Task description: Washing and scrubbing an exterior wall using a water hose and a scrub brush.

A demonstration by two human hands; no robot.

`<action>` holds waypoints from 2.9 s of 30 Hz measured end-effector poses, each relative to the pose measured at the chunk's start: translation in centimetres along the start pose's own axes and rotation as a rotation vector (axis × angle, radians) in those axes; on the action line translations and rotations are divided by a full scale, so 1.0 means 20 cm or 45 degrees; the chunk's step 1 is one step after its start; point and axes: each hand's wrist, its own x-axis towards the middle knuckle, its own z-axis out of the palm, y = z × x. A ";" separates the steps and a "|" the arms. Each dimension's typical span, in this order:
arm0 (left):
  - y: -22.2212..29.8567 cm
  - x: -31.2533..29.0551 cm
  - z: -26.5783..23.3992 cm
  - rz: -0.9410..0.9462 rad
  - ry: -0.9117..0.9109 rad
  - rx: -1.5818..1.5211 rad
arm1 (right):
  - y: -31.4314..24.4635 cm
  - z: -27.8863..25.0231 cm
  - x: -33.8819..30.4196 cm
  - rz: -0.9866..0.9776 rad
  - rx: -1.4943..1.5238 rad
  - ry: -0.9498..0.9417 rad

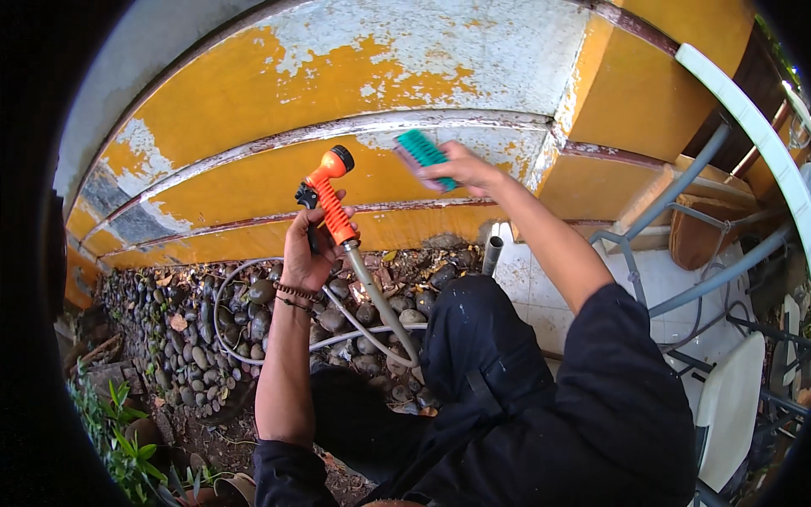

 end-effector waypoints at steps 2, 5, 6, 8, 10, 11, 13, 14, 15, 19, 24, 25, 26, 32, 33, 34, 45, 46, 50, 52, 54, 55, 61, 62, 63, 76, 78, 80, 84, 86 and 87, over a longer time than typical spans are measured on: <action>-0.01 0.03 -0.02 0.016 -0.060 -0.168 | -0.02 -0.09 -0.12 -0.178 -0.127 0.356; -0.02 0.08 -0.04 0.033 0.018 -0.219 | -0.09 -0.24 -0.19 -0.258 -0.399 0.720; -0.03 0.09 -0.04 0.064 -0.023 -0.228 | -0.12 -0.27 -0.18 -0.462 -0.845 0.934; -0.04 0.10 -0.03 0.007 -0.023 -0.258 | -0.14 -0.33 -0.18 -0.338 -1.083 1.188; -0.06 0.11 0.00 0.017 -0.037 -0.266 | -0.13 -0.35 -0.15 -0.651 -1.406 1.280; -0.07 0.11 0.02 0.014 -0.083 -0.273 | -0.12 -0.35 -0.14 -0.999 -1.728 1.355; -0.10 0.12 0.06 0.004 -0.106 -0.255 | -0.07 -0.33 -0.11 -0.903 -1.876 1.379; -0.11 0.12 0.08 -0.009 -0.114 -0.252 | -0.05 -0.32 -0.10 -0.791 -2.010 1.398; -0.13 0.12 0.10 0.005 -0.130 -0.223 | -0.02 -0.30 -0.09 -0.930 -2.035 1.419; -0.18 0.12 0.15 -0.022 -0.109 -0.118 | 0.05 -0.25 -0.07 -0.875 -2.007 1.332; -0.20 0.14 0.15 -0.039 -0.173 -0.118 | 0.04 -0.32 -0.12 -0.897 -1.773 1.160; -0.20 0.15 0.15 -0.035 -0.153 -0.113 | 0.03 -0.35 -0.14 -0.885 -1.977 1.192; -0.19 0.15 0.15 -0.014 -0.184 -0.112 | 0.03 -0.37 -0.15 -0.919 -1.957 1.205; -0.10 0.19 0.20 0.007 -0.286 -0.109 | 0.03 -0.38 -0.09 -0.926 -2.130 0.980; -0.08 0.20 0.22 -0.001 -0.330 -0.155 | 0.03 -0.37 -0.07 -0.945 -2.156 0.982; -0.07 0.20 0.24 -0.013 -0.292 -0.146 | 0.03 -0.36 -0.05 -0.951 -2.099 1.020; -0.17 0.25 0.34 0.007 -0.350 -0.151 | -0.06 -0.39 -0.02 -1.204 -2.208 0.564; -0.17 0.25 0.33 0.037 -0.355 -0.171 | -0.07 -0.43 -0.05 -1.119 -2.161 0.520; -0.12 0.24 0.28 -0.025 -0.315 -0.111 | -0.07 -0.62 -0.20 -1.175 -2.072 0.686; -0.10 0.23 0.25 -0.028 -0.281 -0.061 | -0.06 -0.69 -0.22 -1.101 -2.138 0.614; -0.09 0.22 0.21 -0.064 -0.262 -0.035 | -0.05 -0.65 -0.15 -1.109 -2.161 0.572; -0.09 0.22 0.19 -0.070 -0.285 -0.066 | -0.05 -0.59 -0.07 -1.156 -2.160 0.538; -0.12 0.25 0.22 -0.083 -0.276 -0.023 | -0.07 0.00 0.51 -1.584 -1.850 0.499; -0.12 0.26 0.24 -0.079 -0.270 -0.009 | -0.08 0.05 0.56 -1.560 -1.761 0.513; -0.12 0.26 0.25 -0.051 -0.252 0.003 | -0.08 0.03 0.54 -1.571 -1.806 0.529; -0.01 0.09 0.07 -0.019 -0.241 -0.089 | -0.09 -0.43 0.09 -1.286 -2.227 0.551; -0.02 0.11 0.08 -0.036 -0.227 -0.093 | -0.08 -0.22 0.31 -1.475 -2.213 0.541; -0.03 0.15 0.12 -0.056 -0.267 -0.069 | -0.06 -0.06 0.49 -1.580 -2.157 0.597; -0.04 0.18 0.24 -0.023 -0.298 -0.048 | -0.05 -0.07 0.47 -1.600 -1.949 0.568; -0.05 0.15 0.28 0.015 -0.279 -0.044 | -0.08 -0.20 0.32 -1.408 -2.088 0.544; -0.05 0.14 0.29 0.041 -0.278 -0.024 | -0.08 -0.28 0.20 -1.434 -2.167 0.676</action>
